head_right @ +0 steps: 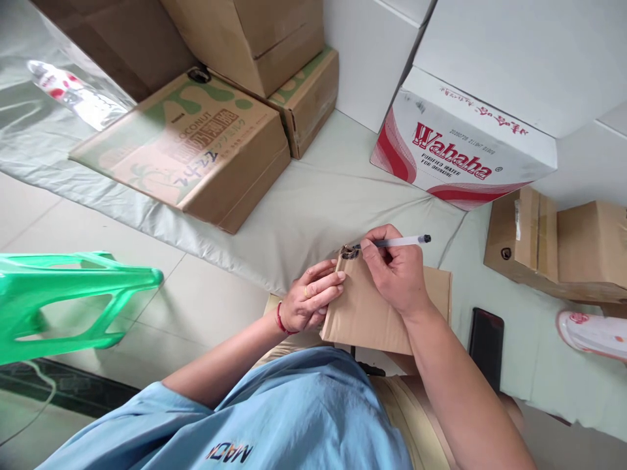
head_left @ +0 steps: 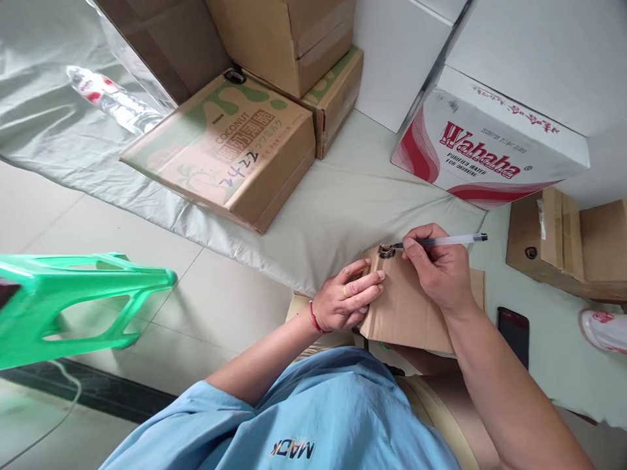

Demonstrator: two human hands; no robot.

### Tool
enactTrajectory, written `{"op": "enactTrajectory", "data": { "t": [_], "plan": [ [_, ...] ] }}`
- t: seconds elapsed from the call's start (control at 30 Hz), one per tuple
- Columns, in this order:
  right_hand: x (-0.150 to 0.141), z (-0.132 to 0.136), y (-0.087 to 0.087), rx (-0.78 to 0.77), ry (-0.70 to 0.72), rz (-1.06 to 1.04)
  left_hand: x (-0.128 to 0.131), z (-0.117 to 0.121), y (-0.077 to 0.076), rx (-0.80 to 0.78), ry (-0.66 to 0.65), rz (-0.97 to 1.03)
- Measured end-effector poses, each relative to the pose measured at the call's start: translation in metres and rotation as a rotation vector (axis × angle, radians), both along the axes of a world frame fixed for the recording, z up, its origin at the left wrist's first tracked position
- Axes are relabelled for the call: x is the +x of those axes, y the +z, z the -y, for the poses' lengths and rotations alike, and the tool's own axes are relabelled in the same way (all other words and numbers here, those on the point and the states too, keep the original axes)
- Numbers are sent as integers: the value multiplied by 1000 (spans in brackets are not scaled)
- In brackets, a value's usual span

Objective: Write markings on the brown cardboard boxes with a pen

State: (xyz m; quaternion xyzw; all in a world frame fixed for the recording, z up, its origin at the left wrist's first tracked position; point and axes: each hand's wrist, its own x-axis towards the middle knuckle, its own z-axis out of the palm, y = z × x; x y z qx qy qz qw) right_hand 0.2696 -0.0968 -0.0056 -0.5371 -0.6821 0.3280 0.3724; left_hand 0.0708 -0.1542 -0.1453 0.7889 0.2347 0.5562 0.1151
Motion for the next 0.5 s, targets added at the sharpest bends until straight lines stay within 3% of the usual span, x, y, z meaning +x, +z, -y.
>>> {"op": "enactTrajectory", "data": {
  "t": [0.5],
  "plan": [
    [-2,1,4,26,-12,41,0,0,-2,-6,8,-22]
  ]
}}
